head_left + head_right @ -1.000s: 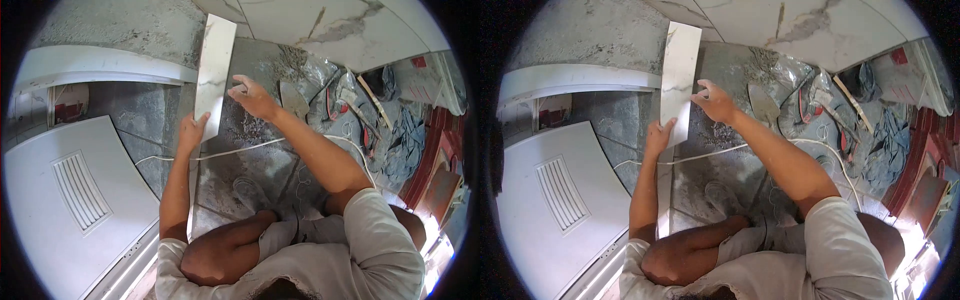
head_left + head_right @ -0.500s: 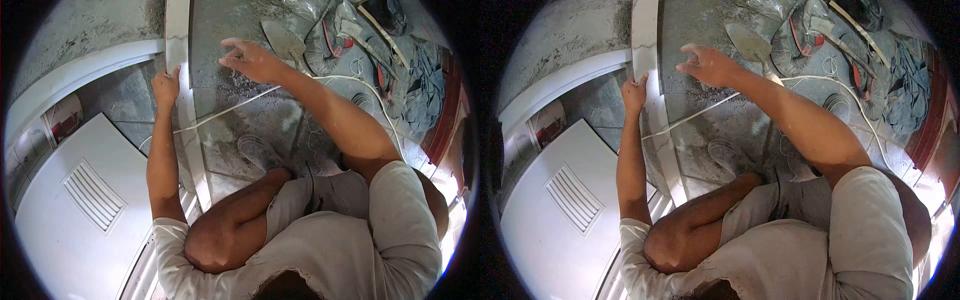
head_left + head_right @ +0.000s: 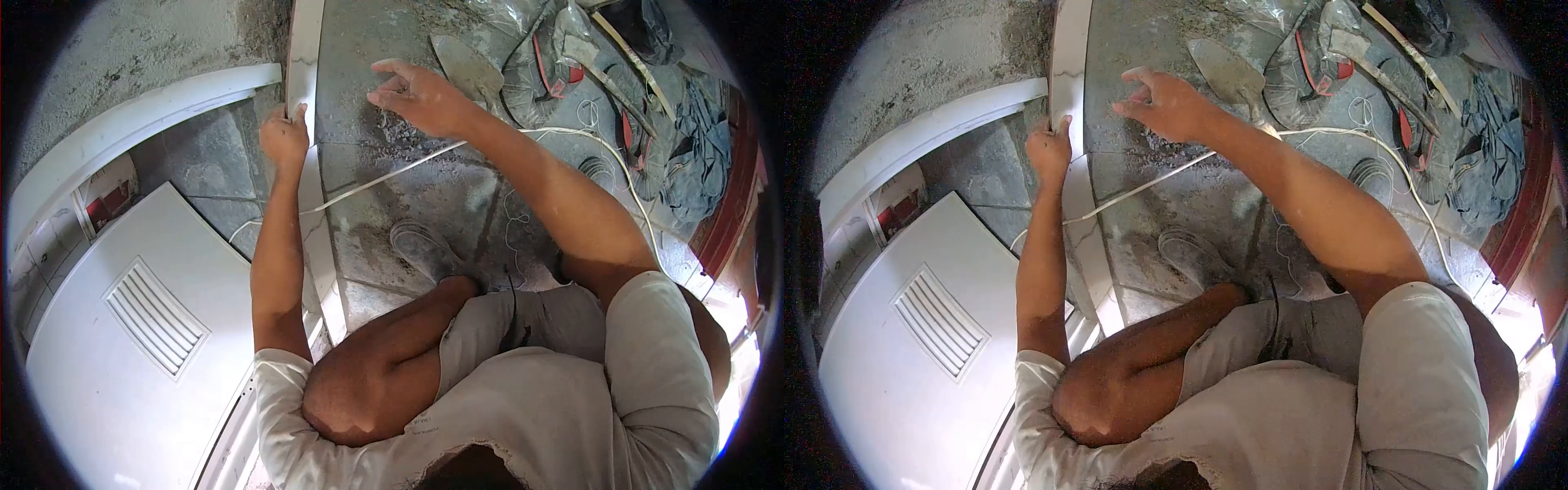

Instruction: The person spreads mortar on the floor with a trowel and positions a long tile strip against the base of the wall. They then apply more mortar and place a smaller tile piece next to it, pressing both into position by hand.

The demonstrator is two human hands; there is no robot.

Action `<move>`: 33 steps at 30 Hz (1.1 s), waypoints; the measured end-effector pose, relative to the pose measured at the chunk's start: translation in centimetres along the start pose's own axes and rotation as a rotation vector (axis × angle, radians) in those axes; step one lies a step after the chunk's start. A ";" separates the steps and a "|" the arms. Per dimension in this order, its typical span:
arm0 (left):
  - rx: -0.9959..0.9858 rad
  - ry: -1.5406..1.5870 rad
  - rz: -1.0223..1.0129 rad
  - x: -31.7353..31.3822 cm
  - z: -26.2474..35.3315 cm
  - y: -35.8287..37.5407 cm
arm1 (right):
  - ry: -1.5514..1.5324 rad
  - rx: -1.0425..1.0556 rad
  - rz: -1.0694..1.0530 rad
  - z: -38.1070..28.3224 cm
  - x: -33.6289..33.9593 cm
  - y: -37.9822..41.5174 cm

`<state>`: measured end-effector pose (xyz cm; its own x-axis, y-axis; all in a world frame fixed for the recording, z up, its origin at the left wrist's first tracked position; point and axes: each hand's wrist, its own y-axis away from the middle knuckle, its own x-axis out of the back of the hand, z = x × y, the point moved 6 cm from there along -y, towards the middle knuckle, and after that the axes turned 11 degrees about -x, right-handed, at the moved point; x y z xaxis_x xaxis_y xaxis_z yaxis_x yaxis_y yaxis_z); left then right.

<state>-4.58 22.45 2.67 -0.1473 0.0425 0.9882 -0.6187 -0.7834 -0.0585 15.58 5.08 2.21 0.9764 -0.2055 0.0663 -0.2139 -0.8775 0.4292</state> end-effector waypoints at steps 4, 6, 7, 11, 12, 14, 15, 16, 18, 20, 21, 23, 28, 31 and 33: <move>-0.014 -0.195 -0.048 -1.0 -0.2 0.0 | 0.001 -0.038 -0.023 0.1 0.0 -0.3; -0.018 -0.162 0.010 -0.8 0.1 0.2 | 0.037 -0.027 -0.012 -0.2 0.1 -1.0; -0.043 -0.170 0.035 -0.6 0.4 0.3 | 0.045 -0.019 -0.027 -0.1 -0.1 -1.8; -0.076 -0.108 0.075 -0.6 0.1 0.7 | 0.069 0.084 0.034 -1.4 -0.2 -6.9; -0.106 -0.048 0.120 -0.4 0.0 0.8 | 0.079 0.091 0.046 -2.1 -0.2 -8.6; -0.172 0.033 0.127 -0.1 -0.4 1.1 | 0.244 0.185 0.069 -3.8 -0.7 -12.0; -0.257 0.118 0.131 0.3 -0.2 1.3 | 0.399 0.279 0.110 -4.7 -0.9 -13.3; -0.231 0.115 0.134 0.9 -0.5 1.7 | 0.405 0.283 0.085 -4.9 -1.2 -14.5; -0.285 0.220 0.036 1.6 -0.5 2.2 | 0.594 0.537 0.156 -6.6 -2.1 -16.1; -0.222 0.179 0.065 2.8 -0.7 3.0 | 0.810 0.457 0.069 -7.8 -2.6 -17.1; -0.188 0.143 0.084 3.0 -1.0 3.8 | 0.913 0.354 -0.033 -8.0 -2.6 -17.2; -0.091 0.083 0.140 2.8 -2.4 5.6 | 0.933 0.441 -0.032 -7.6 -2.9 -18.7; 0.232 0.034 0.275 2.4 -3.2 9.6 | 0.964 0.625 -0.096 -6.9 -3.8 -21.6; 0.394 0.029 0.355 2.1 -3.2 10.6 | 0.944 0.613 -0.115 -8.1 -3.6 -20.7; 0.406 0.066 0.428 2.1 -3.0 10.7 | 0.961 0.523 -0.101 -8.3 -3.7 -20.5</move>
<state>-13.84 15.97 3.71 -0.3745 -0.3008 0.8771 -0.1514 -0.9134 -0.3779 16.63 27.40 0.64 0.5574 0.1022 0.8239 0.1039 -0.9932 0.0529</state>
